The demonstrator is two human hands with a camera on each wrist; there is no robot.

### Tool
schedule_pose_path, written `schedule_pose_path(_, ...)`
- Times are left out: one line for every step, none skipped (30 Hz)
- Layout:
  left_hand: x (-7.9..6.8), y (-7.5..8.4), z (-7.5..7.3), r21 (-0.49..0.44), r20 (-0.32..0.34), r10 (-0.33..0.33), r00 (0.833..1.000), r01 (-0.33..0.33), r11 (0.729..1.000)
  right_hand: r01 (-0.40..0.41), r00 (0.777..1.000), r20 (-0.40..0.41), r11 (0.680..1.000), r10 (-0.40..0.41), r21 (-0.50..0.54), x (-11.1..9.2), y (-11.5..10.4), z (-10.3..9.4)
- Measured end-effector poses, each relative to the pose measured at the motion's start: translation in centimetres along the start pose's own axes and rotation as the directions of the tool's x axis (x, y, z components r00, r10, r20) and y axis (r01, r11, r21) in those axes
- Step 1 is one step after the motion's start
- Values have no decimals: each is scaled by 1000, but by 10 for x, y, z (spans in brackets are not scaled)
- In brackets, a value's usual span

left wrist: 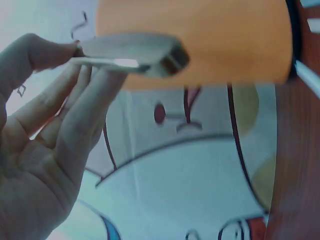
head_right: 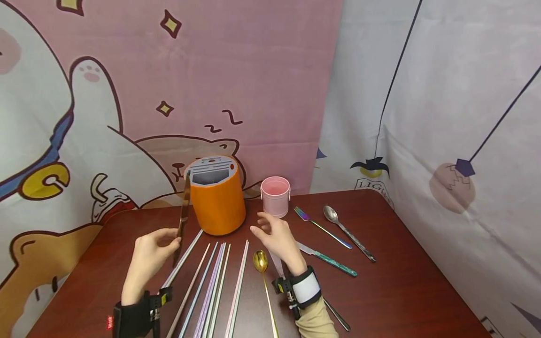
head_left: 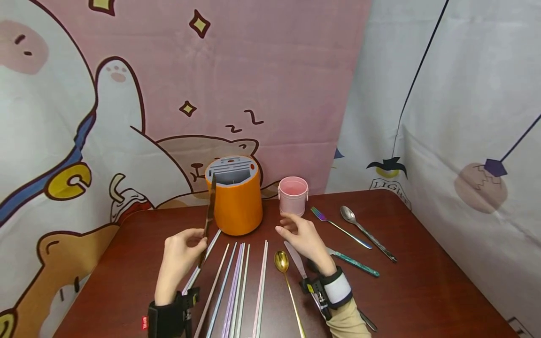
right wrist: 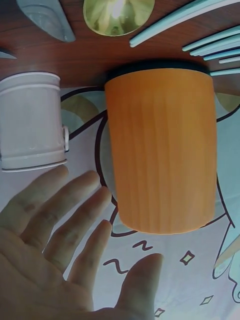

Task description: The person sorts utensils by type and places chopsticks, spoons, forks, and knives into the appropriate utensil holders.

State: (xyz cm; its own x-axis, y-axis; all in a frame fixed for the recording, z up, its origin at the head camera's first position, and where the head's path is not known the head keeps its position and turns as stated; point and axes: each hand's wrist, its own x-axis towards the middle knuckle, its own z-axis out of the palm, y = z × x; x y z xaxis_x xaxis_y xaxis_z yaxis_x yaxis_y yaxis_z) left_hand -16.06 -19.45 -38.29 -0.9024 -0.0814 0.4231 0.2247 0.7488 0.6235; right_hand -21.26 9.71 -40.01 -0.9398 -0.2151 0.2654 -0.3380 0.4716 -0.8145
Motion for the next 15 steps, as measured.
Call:
schedule_pose_path(0, 2, 2, -20, 19, 15, 1000, -15, 1000, 3, 1000, -4, 1000, -3, 6, 0, -1, 0)
schedule_pose_path(1, 4, 5, -36, 34, 33, 999, -32, 999, 8, 1000, -7, 1000, -8, 12, 0, -2, 1)
schedule_pose_path(1, 6, 8, -56, 50, 49, 998, -46, 997, 14, 1000, -10, 1000, -14, 22, 0, -2, 2)
schedule_pose_path(2, 7, 11, -70, 67, 61, 996, -57, 996, 19, 1000, -13, 999, -19, 31, 0, -3, 3)
schedule_pose_path(2, 8, 14, -92, 82, 76, 994, -69, 993, 26, 1000, -16, 999, -25, 42, -1, -4, 4)
schedule_pose_path(3, 9, 18, -112, 94, 91, 991, -81, 990, 33, 999, -18, 998, -32, 55, -1, -5, 5)
schedule_pose_path(3, 11, 21, -127, 104, 110, 989, -96, 987, 39, 999, -20, 997, -38, 69, -1, -5, 6)
schedule_pose_path(4, 12, 25, -140, 114, 119, 986, -103, 985, 47, 999, -21, 995, -46, 82, -1, -6, 7)
schedule_pose_path(4, 13, 28, -156, 126, 128, 984, -107, 982, 54, 998, -23, 994, -52, 97, 0, -6, 8)
schedule_pose_path(4, 15, 31, -168, 136, 130, 982, -106, 980, 60, 998, -22, 992, -58, 109, 0, -6, 10)
schedule_pose_path(4, 16, 34, -186, 146, 128, 981, -100, 977, 65, 998, -20, 990, -63, 125, 0, -7, 11)
schedule_pose_path(4, 18, 37, -194, 154, 128, 980, -97, 976, 68, 998, -16, 988, -66, 142, 0, -8, 12)
schedule_pose_path(4, 20, 40, -200, 164, 126, 978, -92, 975, 72, 997, -12, 985, -71, 158, 0, -8, 13)
schedule_pose_path(5, 22, 43, -207, 170, 123, 978, -87, 974, 79, 997, -8, 982, -79, 174, 0, -9, 14)
schedule_pose_path(5, 24, 46, -215, 173, 127, 977, -89, 973, 86, 996, -6, 979, -86, 186, 1, -10, 15)
